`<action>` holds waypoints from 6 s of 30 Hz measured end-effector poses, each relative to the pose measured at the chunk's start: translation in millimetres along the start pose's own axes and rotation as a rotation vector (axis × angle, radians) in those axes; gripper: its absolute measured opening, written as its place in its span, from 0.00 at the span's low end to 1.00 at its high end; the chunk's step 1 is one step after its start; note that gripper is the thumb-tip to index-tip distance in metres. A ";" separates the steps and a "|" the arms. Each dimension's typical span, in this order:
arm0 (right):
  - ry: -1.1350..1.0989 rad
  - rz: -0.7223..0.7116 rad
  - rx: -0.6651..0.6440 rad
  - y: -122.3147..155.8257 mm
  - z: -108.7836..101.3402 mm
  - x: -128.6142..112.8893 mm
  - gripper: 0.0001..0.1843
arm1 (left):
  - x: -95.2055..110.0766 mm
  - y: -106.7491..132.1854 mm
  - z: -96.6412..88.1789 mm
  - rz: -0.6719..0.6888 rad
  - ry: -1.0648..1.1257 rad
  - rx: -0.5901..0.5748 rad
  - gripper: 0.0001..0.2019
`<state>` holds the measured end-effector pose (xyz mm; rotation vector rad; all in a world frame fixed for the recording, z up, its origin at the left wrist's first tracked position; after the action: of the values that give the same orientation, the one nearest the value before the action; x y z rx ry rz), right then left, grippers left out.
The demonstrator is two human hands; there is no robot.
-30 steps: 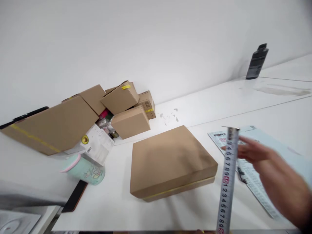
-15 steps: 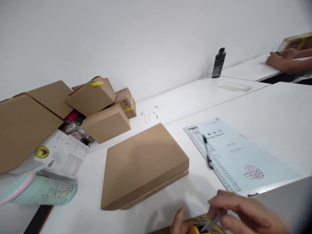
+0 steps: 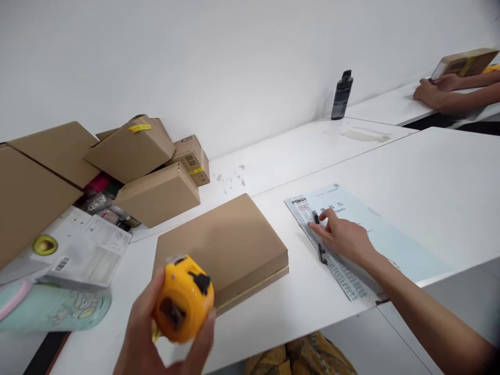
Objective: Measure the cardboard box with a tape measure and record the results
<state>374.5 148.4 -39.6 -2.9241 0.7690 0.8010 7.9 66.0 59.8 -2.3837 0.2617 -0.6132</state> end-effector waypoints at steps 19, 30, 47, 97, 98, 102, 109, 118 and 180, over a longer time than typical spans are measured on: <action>-0.952 -0.054 -0.028 -2.1 -30.4 54.6 0.19 | 121.1 37.7 135.0 0.816 0.380 -0.531 0.28; -0.871 -0.026 -0.268 -13.2 -6.9 53.8 0.20 | 143.3 26.4 209.7 0.859 0.198 -0.989 0.50; -0.811 -0.084 -0.154 -14.7 0.1 52.9 0.22 | 136.4 30.3 217.0 0.876 0.199 -0.925 0.46; -0.579 -0.113 -0.079 -11.1 5.5 59.2 0.16 | 135.7 34.4 217.9 0.943 0.068 -0.714 0.44; -0.580 -0.111 -0.076 -11.1 5.2 59.2 0.16 | 135.8 34.3 217.7 0.942 0.069 -0.713 0.44; -0.570 -0.119 -0.074 -11.6 6.2 60.1 0.16 | 136.5 33.9 216.6 0.946 0.068 -0.718 0.45; -0.560 -0.119 -0.073 -13.5 8.7 61.0 0.15 | 137.1 35.0 216.6 0.943 0.066 -0.707 0.44; -0.549 -0.098 -0.079 -12.7 7.5 61.7 0.14 | 136.6 33.4 216.5 0.947 0.061 -0.709 0.44; -0.472 -0.084 -0.004 -11.4 -0.3 57.0 0.14 | 135.8 32.7 215.8 0.932 0.080 -0.770 0.45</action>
<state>422.5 132.3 -68.1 -2.5788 0.5939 1.4036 231.2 113.8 -58.2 -2.4969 1.7723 -0.1452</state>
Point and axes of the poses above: each hand's wrist, its own y-axis away from the middle knuckle, its own z-axis out of the palm, x = y × z, the point moved 1 cm from there along -y, towards the middle knuckle, and after that the axes turned 9 degrees about z, right-handed, at the moved point
